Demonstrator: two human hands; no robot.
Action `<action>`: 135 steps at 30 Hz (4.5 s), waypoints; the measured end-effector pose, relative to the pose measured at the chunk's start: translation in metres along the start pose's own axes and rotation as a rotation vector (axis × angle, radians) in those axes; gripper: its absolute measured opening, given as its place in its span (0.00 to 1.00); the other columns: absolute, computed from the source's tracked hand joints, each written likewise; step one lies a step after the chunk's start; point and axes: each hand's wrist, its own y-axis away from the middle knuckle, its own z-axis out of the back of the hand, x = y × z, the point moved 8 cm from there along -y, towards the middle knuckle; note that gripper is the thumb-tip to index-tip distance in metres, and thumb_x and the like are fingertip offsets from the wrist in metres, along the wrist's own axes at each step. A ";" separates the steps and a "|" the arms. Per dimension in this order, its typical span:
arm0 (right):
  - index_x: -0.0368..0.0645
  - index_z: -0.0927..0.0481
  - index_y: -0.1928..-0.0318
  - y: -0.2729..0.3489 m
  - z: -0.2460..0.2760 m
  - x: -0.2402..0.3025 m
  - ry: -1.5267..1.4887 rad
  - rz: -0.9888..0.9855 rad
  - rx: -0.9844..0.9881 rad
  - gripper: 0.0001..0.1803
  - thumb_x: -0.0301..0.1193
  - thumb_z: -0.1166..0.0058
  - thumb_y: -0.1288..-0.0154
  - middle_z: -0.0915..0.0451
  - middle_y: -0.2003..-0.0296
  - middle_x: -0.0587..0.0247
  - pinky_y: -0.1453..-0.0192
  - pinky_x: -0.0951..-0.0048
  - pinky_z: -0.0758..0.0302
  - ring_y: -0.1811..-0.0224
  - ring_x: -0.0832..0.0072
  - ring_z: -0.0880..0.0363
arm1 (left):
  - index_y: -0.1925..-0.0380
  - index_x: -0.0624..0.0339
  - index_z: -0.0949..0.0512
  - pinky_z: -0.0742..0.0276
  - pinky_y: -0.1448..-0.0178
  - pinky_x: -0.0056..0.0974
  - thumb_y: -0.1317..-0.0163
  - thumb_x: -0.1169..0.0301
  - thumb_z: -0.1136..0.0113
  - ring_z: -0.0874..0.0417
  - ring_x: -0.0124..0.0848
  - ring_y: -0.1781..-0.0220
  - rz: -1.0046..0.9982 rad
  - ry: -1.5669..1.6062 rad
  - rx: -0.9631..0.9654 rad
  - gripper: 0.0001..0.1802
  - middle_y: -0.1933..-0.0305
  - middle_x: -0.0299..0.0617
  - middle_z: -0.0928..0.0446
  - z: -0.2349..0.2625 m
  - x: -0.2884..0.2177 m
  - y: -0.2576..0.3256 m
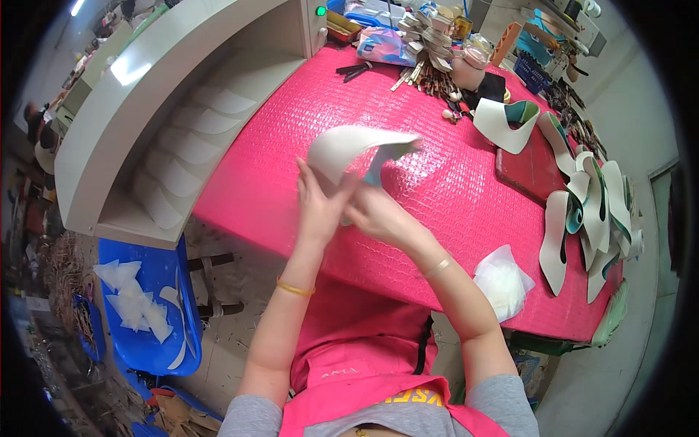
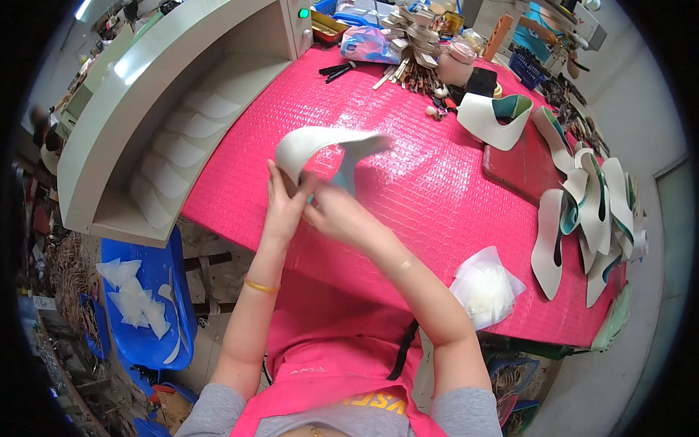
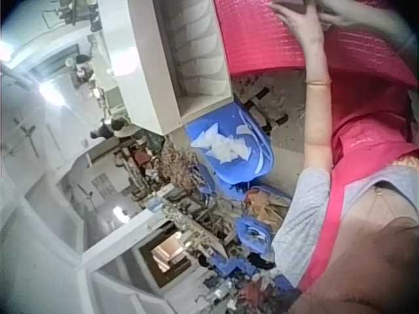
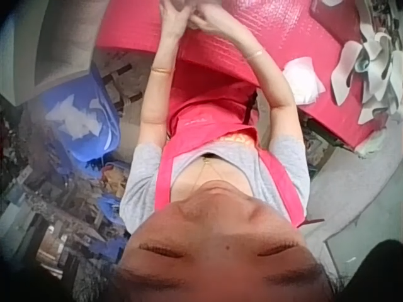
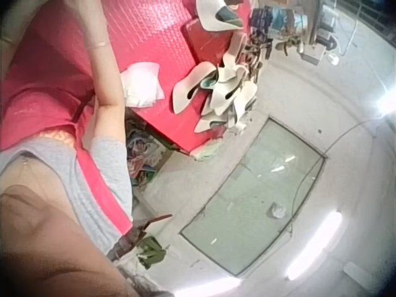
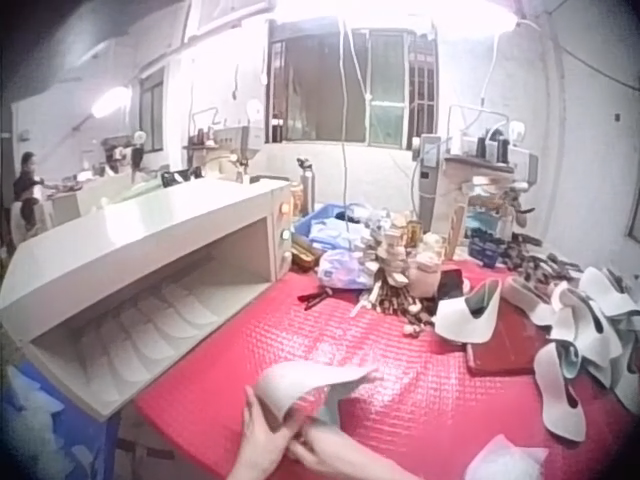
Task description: The worker is folding the edges of shoe uppers and wrapping components in paper at a shoe manufacturing station.
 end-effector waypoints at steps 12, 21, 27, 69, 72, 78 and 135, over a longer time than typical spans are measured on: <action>0.41 0.26 0.77 -0.010 0.095 0.021 0.250 0.048 -0.581 0.23 0.50 0.51 0.42 0.26 0.81 0.53 0.74 0.71 0.35 0.75 0.69 0.25 | 0.44 0.70 0.42 0.34 0.48 0.43 0.37 0.43 0.72 0.28 0.47 0.49 0.638 -0.135 0.996 0.39 0.48 0.60 0.33 -0.004 -0.005 -0.005; 0.36 0.26 0.68 0.043 0.134 0.006 0.261 0.118 -0.852 0.10 0.30 0.46 0.46 0.28 0.72 0.54 0.55 0.68 0.33 0.66 0.64 0.27 | 0.47 0.64 0.34 0.41 0.38 0.44 0.35 0.51 0.65 0.32 0.40 0.43 0.644 1.957 0.440 0.29 0.46 0.48 0.31 0.001 -0.076 -0.051; 0.39 0.24 0.71 0.037 0.106 0.118 0.493 0.551 -0.739 0.07 0.24 0.42 0.54 0.26 0.74 0.56 0.52 0.62 0.33 0.68 0.63 0.26 | 0.49 0.67 0.34 0.31 0.49 0.32 0.35 0.49 0.63 0.27 0.28 0.52 0.433 1.474 0.576 0.30 0.53 0.41 0.27 -0.004 -0.107 -0.051; 0.41 0.25 0.78 -0.020 0.126 0.041 -0.215 -0.107 -0.219 0.13 0.37 0.43 0.43 0.27 0.83 0.75 0.81 0.87 0.38 0.83 0.91 0.33 | 0.58 0.63 0.26 0.36 0.40 0.35 0.40 0.72 0.49 0.28 0.29 0.49 0.841 1.829 0.456 0.11 0.53 0.41 0.25 -0.008 -0.083 0.060; 0.41 0.25 0.79 -0.022 0.132 0.037 -0.161 -0.074 -0.262 0.14 0.37 0.43 0.43 0.28 0.83 0.75 0.81 0.87 0.39 0.83 0.91 0.33 | 0.58 0.63 0.27 0.35 0.41 0.33 0.40 0.73 0.49 0.27 0.28 0.49 0.895 1.855 0.408 0.11 0.53 0.42 0.26 -0.001 -0.088 0.055; 0.41 0.26 0.80 -0.023 0.126 0.026 -0.107 -0.133 -0.184 0.15 0.37 0.43 0.43 0.30 0.84 0.77 0.81 0.86 0.41 0.83 0.92 0.36 | 0.47 0.61 0.36 0.41 0.37 0.39 0.38 0.60 0.52 0.33 0.33 0.43 1.019 1.830 0.437 0.23 0.44 0.42 0.33 -0.004 -0.085 0.072; 0.45 0.18 0.71 0.026 0.044 -0.084 0.783 -0.186 0.412 0.08 0.32 0.41 0.56 0.23 0.77 0.49 0.63 0.64 0.27 0.71 0.57 0.23 | 0.78 0.57 0.22 0.40 0.58 0.38 0.56 0.68 0.38 0.28 0.36 0.66 -0.253 -0.259 0.494 0.07 0.75 0.39 0.27 -0.046 -0.039 0.058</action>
